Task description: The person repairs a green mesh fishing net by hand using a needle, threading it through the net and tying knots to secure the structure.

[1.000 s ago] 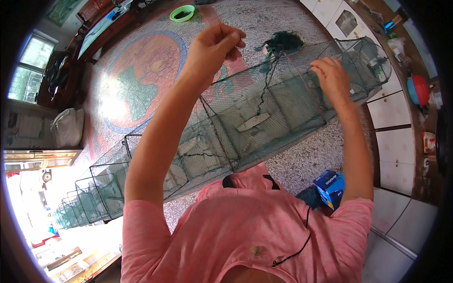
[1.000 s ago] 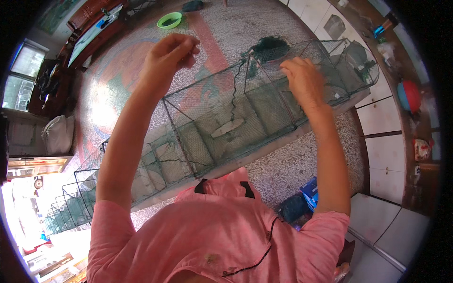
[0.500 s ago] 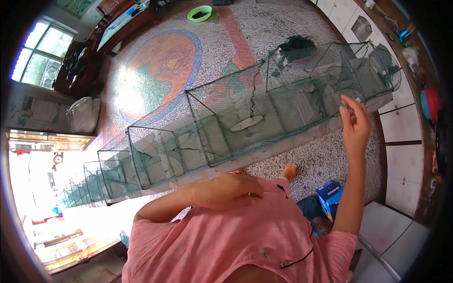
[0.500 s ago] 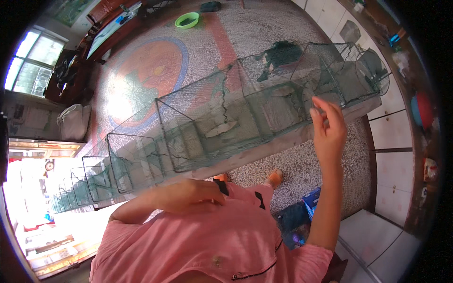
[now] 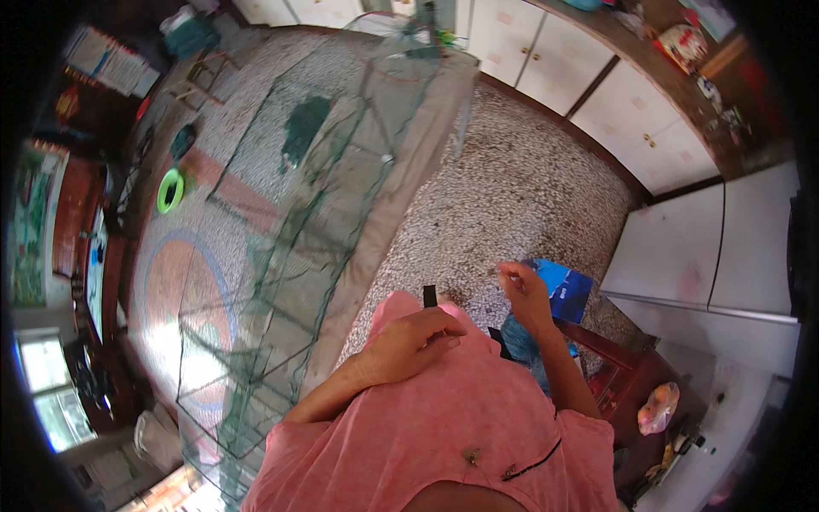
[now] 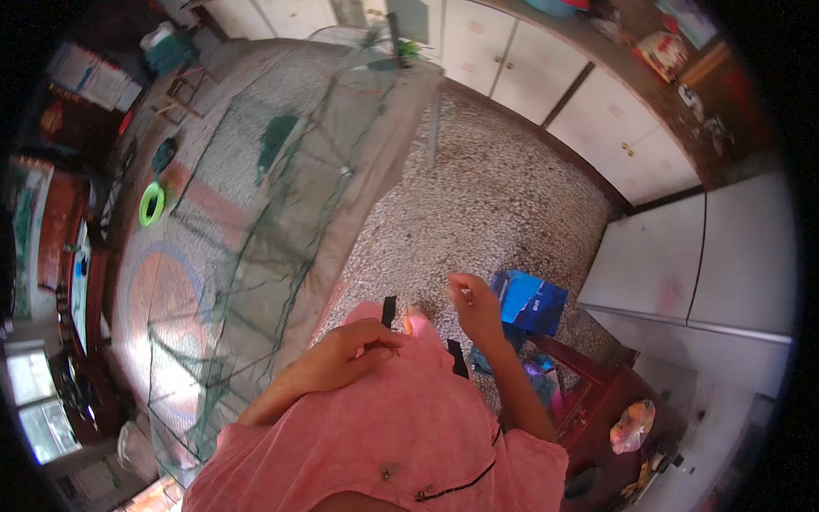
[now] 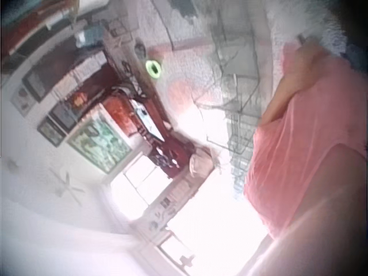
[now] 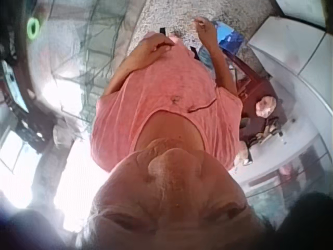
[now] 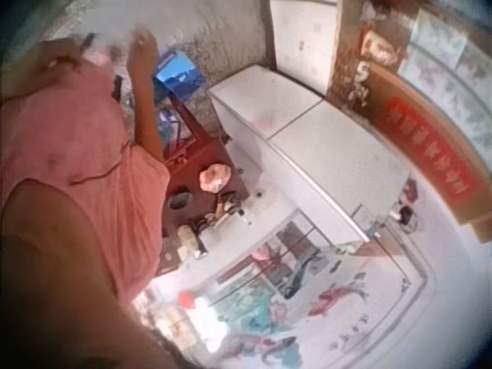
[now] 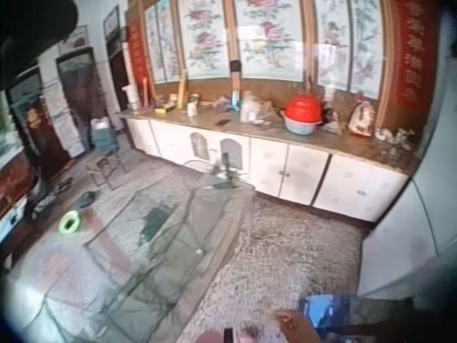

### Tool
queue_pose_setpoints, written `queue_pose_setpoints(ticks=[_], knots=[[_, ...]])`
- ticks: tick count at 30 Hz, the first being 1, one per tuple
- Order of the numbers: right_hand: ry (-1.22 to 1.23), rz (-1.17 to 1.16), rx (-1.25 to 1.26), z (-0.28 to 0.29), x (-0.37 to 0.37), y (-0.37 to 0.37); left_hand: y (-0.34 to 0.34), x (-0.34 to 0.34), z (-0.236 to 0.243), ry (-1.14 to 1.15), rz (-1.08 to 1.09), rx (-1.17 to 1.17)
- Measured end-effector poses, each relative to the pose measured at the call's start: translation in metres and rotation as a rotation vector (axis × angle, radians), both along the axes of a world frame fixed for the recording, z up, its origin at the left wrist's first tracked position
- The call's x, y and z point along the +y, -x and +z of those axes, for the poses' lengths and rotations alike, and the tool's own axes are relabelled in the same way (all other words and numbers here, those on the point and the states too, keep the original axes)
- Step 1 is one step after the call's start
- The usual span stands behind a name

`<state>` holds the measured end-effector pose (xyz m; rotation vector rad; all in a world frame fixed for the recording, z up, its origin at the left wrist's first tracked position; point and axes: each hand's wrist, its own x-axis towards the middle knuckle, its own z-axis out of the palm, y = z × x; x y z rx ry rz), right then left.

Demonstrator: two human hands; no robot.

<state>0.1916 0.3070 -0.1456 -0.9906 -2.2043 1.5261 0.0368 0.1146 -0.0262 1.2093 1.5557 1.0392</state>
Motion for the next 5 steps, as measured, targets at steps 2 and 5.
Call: queue_pose_setpoints(ticks=[2, 5], knots=[[0.155, -0.127, -0.050, -0.001, 0.018, -0.019, 0.002, 0.036, -0.002, 0.004, -0.064, -0.027], [0.220, -0.241, -0.058, -0.014, 0.043, -0.036, 0.007, 0.082, -0.011, -0.006, -0.150, -0.040]])
